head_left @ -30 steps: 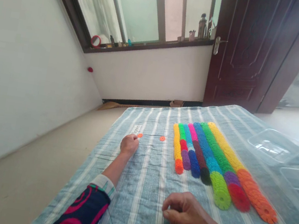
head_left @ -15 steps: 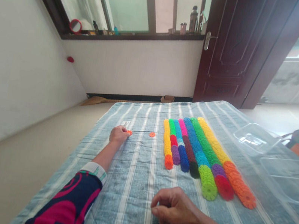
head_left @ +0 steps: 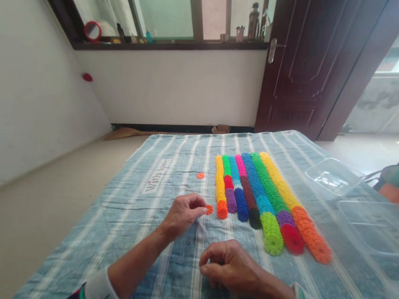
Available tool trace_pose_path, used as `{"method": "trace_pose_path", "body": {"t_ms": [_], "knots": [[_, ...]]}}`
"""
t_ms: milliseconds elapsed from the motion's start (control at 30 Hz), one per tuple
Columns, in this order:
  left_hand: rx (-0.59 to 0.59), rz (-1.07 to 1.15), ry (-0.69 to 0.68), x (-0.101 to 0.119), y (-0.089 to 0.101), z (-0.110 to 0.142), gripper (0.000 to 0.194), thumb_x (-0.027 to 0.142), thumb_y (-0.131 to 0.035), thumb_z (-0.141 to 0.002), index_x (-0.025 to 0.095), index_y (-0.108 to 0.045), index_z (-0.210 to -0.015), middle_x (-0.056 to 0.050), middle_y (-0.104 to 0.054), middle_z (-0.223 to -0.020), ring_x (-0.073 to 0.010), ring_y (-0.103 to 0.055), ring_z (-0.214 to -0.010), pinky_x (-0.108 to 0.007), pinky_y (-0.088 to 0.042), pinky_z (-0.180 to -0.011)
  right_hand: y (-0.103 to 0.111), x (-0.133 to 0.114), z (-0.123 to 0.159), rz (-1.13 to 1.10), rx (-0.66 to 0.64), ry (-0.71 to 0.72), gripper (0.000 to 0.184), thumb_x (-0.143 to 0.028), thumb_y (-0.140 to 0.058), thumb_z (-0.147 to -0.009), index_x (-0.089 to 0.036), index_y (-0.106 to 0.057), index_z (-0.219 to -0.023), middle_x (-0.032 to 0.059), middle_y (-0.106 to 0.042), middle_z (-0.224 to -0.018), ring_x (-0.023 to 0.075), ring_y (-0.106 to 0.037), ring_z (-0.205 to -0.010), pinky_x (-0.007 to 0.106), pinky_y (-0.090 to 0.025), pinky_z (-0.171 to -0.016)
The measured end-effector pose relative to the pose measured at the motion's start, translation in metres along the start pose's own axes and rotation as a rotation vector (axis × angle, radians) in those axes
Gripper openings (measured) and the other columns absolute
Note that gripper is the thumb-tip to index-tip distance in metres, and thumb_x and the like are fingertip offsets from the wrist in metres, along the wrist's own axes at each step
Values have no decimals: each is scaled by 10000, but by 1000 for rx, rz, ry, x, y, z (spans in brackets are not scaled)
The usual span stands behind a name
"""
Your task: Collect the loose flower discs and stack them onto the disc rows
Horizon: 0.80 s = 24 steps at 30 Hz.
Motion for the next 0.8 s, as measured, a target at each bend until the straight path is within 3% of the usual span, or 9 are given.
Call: {"method": "trace_pose_path", "body": {"t_ms": [100, 233, 800], "knots": [[-43, -25, -60, 9, -21, 5, 70, 225, -650, -679, 164, -640, -648, 23, -614, -620, -114, -547, -602, -231, -440, -608, 0, 0, 0, 3, -1, 11, 90, -139, -591, -720, -148, -672, -758, -63, -549, -489, 55, -421, -399, 151, -318, -408], [-33, -81, -97, 9, -35, 4, 44, 184, -628, -696, 161, -655, -671, 10, -625, -656, -123, -563, -632, -236, -448, -626, 0, 1, 0, -2, 3, 10, 88, -127, -592, -713, -141, -668, -754, -59, -547, -485, 65, -444, -408, 155, -322, -402], [26, -358, -388, 13, -45, 4, 130, 86, -596, -758, 171, -670, -693, -2, -587, -705, -110, -533, -651, -217, -423, -613, 0, -2, -1, 14, -4, -4, 105, -94, -576, -715, -141, -666, -745, -61, -541, -485, 58, -429, -404, 151, -321, -404]]}}
Point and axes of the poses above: each hand's wrist, its own z-axis away from the middle knuckle, its own y-axis out of the back of the hand, x = y × z, the point moved 4 cm from there along -z, towards the middle knuckle
